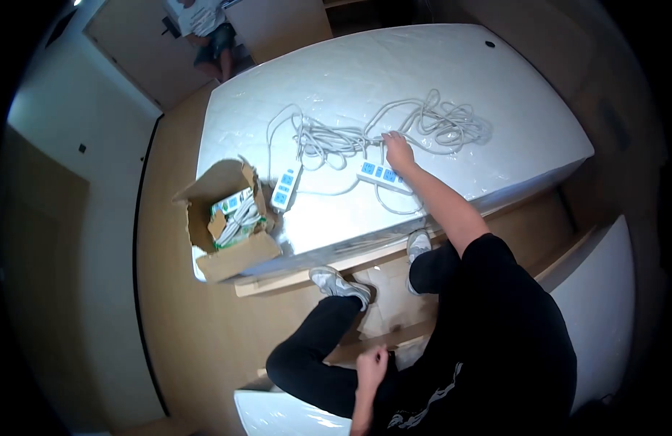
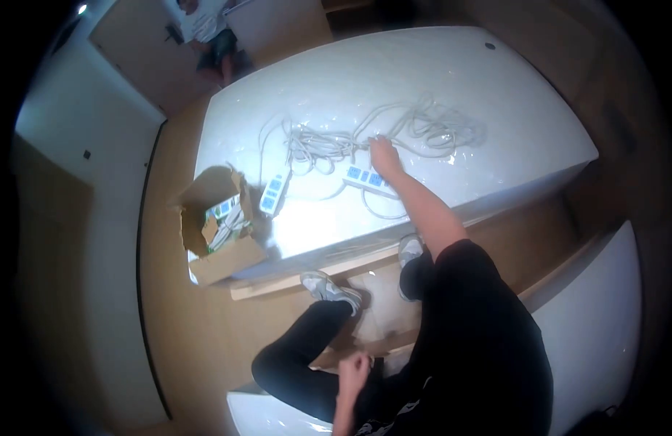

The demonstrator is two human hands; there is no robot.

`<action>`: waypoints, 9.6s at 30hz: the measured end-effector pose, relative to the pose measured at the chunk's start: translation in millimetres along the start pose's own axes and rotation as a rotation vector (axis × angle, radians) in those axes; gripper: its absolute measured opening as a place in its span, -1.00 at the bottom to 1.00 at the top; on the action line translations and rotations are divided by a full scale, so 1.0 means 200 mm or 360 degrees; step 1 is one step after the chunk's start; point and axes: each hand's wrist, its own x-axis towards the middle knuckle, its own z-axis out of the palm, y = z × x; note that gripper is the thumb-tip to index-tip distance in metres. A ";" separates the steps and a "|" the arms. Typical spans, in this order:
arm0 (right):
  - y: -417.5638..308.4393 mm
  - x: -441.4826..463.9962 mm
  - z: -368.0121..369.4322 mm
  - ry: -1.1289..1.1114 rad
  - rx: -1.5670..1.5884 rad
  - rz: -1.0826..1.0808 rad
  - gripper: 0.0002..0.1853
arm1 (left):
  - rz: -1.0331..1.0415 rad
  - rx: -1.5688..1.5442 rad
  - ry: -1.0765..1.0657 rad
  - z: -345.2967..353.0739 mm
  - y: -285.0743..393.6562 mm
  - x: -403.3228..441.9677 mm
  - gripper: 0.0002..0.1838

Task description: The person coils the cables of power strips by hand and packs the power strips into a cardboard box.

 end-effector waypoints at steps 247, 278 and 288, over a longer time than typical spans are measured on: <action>-0.07 -0.16 0.08 -0.0775 0.0534 -0.0042 0.04 | 0.0639 0.0073 0.0527 -1.13 1.31 2.50 -0.54; -0.11 0.22 -0.41 -0.0604 0.2348 0.0435 -0.64 | 0.0868 0.0284 0.1226 -0.19 0.55 2.49 -0.55; 0.28 0.82 -0.67 0.0091 0.1892 0.0471 -0.48 | 0.0633 0.0610 0.0978 -0.58 0.68 2.57 -0.35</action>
